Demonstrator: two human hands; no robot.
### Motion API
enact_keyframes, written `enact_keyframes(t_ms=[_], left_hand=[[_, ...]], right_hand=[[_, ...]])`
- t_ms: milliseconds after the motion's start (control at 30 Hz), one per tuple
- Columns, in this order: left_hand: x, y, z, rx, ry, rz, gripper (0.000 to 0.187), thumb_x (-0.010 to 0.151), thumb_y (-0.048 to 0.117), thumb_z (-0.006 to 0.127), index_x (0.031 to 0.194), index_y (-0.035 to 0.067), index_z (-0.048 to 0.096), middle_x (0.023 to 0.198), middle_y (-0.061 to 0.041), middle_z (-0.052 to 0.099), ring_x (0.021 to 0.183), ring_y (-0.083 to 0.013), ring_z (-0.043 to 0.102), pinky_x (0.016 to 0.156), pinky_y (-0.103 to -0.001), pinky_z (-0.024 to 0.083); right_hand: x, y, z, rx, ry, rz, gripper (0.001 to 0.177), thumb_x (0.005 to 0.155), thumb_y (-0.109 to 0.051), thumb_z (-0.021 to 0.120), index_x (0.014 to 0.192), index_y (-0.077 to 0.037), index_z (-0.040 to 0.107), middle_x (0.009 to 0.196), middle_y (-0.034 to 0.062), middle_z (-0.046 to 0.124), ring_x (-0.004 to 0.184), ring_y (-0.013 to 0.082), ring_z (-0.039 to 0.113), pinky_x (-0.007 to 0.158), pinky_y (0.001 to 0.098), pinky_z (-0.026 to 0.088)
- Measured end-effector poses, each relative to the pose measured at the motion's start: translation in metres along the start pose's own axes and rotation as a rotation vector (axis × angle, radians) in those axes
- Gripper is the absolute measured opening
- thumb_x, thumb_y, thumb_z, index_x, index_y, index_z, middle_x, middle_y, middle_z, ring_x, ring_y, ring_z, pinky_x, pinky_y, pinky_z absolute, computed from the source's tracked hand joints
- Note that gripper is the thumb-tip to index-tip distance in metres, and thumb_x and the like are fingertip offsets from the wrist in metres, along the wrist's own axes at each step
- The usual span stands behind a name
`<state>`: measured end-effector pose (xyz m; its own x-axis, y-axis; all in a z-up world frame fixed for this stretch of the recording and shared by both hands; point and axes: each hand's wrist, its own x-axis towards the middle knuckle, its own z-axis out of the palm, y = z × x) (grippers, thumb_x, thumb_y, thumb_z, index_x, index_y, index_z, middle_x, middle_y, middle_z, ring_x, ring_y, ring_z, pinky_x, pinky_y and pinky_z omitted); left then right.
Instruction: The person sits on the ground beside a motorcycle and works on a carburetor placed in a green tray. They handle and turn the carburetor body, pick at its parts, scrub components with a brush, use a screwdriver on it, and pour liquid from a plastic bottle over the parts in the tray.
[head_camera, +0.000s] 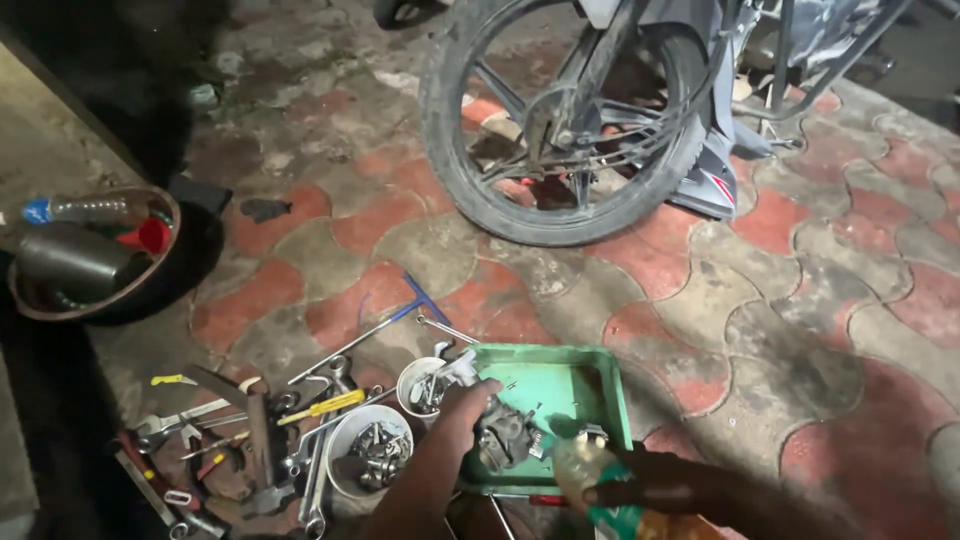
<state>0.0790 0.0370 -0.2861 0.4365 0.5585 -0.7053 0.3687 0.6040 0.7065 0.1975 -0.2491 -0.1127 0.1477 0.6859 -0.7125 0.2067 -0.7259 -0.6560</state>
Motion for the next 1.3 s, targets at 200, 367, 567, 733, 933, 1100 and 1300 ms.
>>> enact_keyframes(t_ms=[200, 367, 567, 733, 933, 1100, 1300], left_hand=[[-0.013, 0.019, 0.001, -0.048, -0.086, -0.046, 0.049, 0.077, 0.027, 0.083, 0.115, -0.002, 0.070, 0.101, -0.013, 0.073, 0.081, -0.0247, 0.070, 0.071, -0.042, 0.056], [-0.010, 0.019, 0.006, -0.015, -0.032, -0.078, 0.048, 0.079, 0.025, 0.080, 0.115, -0.003, 0.067, 0.100, -0.014, 0.074, 0.082, -0.0268, 0.073, 0.071, -0.043, 0.059], [0.007, 0.004, 0.002, -0.148, -0.149, -0.241, 0.041, 0.082, 0.030, 0.077, 0.109, 0.001, 0.065, 0.091, -0.015, 0.070, 0.071, -0.0291, 0.069, 0.065, -0.044, 0.060], [0.034, -0.018, -0.003, -0.199, -0.318, -0.222, 0.037, 0.080, 0.032, 0.077, 0.100, 0.003, 0.066, 0.079, -0.012, 0.071, 0.067, -0.0270, 0.070, 0.064, -0.042, 0.061], [0.009, 0.006, 0.003, -0.017, -0.017, 0.078, 0.031, 0.071, 0.007, 0.084, 0.096, -0.004, 0.070, 0.080, -0.012, 0.072, 0.066, -0.0240, 0.069, 0.060, -0.041, 0.056], [-0.006, 0.013, 0.002, -0.027, -0.045, 0.078, 0.030, 0.070, 0.003, 0.079, 0.098, 0.000, 0.069, 0.079, -0.012, 0.069, 0.065, -0.0253, 0.067, 0.059, -0.041, 0.055], [-0.025, 0.025, 0.002, 0.052, -0.002, 0.003, 0.030, 0.073, 0.004, 0.078, 0.101, -0.002, 0.070, 0.084, -0.015, 0.072, 0.067, -0.0268, 0.069, 0.060, -0.042, 0.056]], right_hand=[[-0.003, -0.021, 0.000, -0.166, -0.076, 0.027, 0.087, 0.081, -0.065, 0.068, 0.150, -0.017, 0.044, 0.137, 0.0094, 0.063, 0.125, 0.0210, 0.062, 0.102, 0.0359, 0.054], [-0.007, -0.025, -0.006, -0.187, -0.098, -0.132, 0.080, 0.082, -0.062, 0.070, 0.143, -0.013, 0.054, 0.130, 0.0105, 0.071, 0.121, 0.0209, 0.066, 0.101, 0.0345, 0.052], [-0.017, -0.036, -0.003, -0.123, -0.016, -0.040, 0.084, 0.082, -0.059, 0.071, 0.150, -0.018, 0.046, 0.127, 0.0083, 0.071, 0.118, 0.0192, 0.067, 0.098, 0.0351, 0.052], [-0.019, -0.027, -0.015, 0.056, -0.063, -0.291, 0.087, 0.084, -0.045, 0.072, 0.159, -0.017, 0.037, 0.139, 0.0068, 0.064, 0.130, 0.0189, 0.060, 0.107, 0.0343, 0.047], [-0.038, -0.043, -0.025, 0.355, -0.021, -0.489, 0.094, 0.081, -0.016, 0.086, 0.160, -0.016, 0.035, 0.155, 0.0040, 0.049, 0.144, 0.0163, 0.046, 0.119, 0.0366, 0.039], [-0.032, -0.034, -0.028, 0.318, 0.057, -0.507, 0.089, 0.079, -0.011, 0.090, 0.153, -0.012, 0.041, 0.151, 0.0068, 0.047, 0.145, 0.0192, 0.046, 0.119, 0.0386, 0.039], [-0.031, -0.046, -0.029, 0.347, 0.090, -0.362, 0.098, 0.070, -0.015, 0.092, 0.154, -0.017, 0.043, 0.147, 0.0032, 0.046, 0.141, 0.0155, 0.049, 0.111, 0.0397, 0.049]])
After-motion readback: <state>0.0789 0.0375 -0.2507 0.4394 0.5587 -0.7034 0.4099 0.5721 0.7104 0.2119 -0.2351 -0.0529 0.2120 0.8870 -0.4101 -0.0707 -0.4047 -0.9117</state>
